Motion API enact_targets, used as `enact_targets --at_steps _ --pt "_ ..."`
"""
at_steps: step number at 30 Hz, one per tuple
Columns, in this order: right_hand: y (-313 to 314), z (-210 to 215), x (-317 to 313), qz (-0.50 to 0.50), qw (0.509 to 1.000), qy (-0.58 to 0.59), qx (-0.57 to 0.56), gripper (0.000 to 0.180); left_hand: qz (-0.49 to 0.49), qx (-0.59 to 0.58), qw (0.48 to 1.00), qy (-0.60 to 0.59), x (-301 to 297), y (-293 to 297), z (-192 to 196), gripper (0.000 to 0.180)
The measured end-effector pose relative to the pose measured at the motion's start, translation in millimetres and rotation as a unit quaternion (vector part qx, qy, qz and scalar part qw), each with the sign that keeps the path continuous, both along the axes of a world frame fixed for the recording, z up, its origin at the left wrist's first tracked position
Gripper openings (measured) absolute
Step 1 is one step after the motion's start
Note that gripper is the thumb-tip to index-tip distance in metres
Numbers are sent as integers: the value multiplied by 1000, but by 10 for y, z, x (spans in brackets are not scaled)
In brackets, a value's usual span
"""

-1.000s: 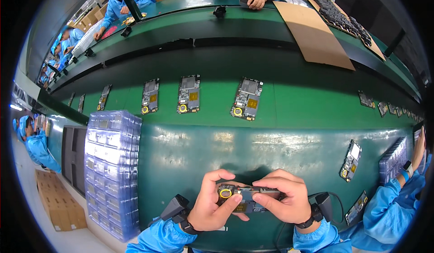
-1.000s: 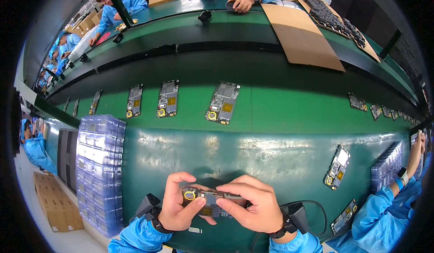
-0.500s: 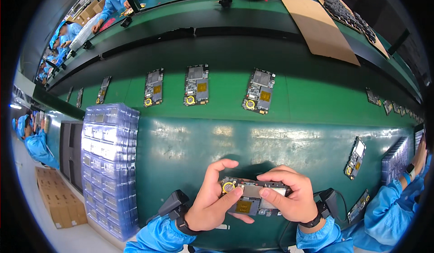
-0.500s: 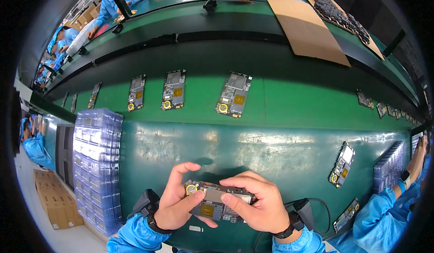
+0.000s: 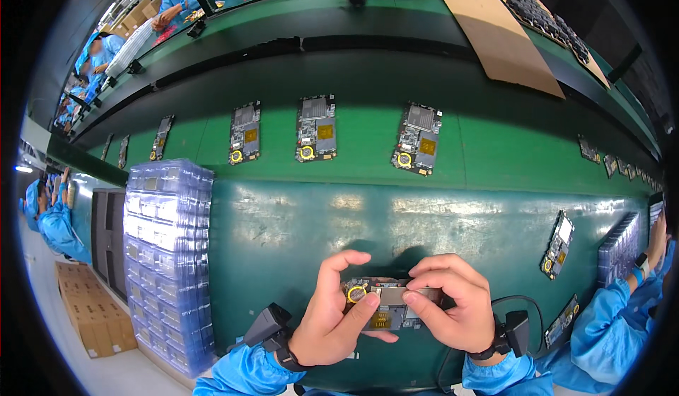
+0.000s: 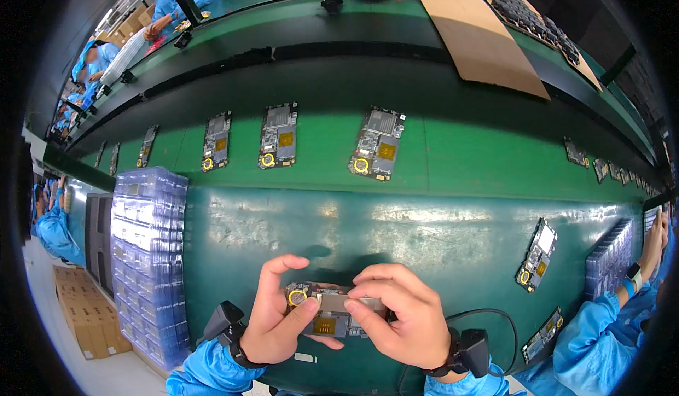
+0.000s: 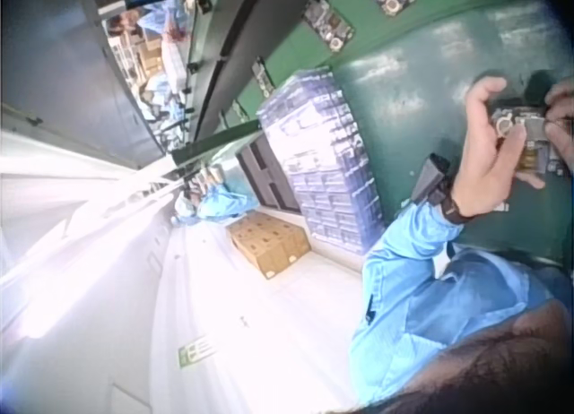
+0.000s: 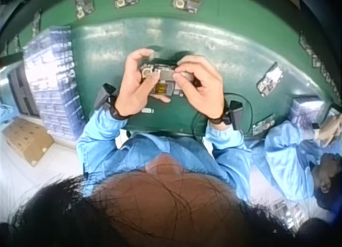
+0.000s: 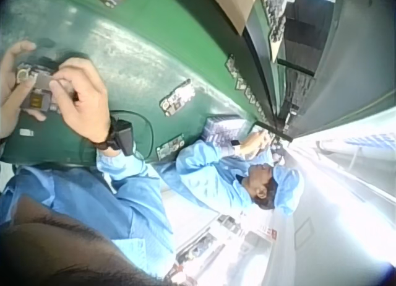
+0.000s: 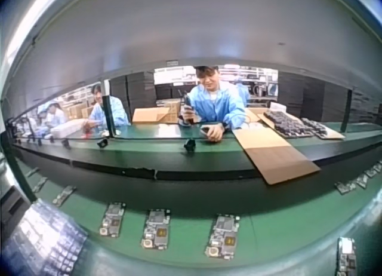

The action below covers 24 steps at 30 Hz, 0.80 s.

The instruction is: Assembling components onto circuit boards on an industrial assembly line.

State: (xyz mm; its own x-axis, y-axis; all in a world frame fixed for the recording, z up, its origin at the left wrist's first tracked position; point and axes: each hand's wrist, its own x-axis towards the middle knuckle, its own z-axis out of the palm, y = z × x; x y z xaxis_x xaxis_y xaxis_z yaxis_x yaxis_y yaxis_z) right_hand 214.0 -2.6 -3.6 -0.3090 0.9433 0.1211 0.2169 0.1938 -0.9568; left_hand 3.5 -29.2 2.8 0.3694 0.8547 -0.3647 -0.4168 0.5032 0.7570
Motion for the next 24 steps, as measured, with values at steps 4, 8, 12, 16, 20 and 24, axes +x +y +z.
enact_targets --at_steps 4,8,12,16,20,24 --pt "26 3 -32 -1 998 -64 27 20 7 164 974 159 48 -84 -147 48" --pt "1 -9 -64 -8 987 -126 101 24 -6 296 920 255 68 -152 -251 44" --pt "-14 1 -6 -1 991 -116 63 24 -62 299 914 266 32 -158 -268 44" --pt "31 0 3 43 995 -90 29 22 -14 272 933 236 62 -143 -224 45" --pt "12 17 -6 36 995 -85 -47 17 1 98 986 138 58 -45 -87 46" --pt "3 -30 -29 24 992 -68 -100 13 -15 11 996 86 39 50 -7 46"
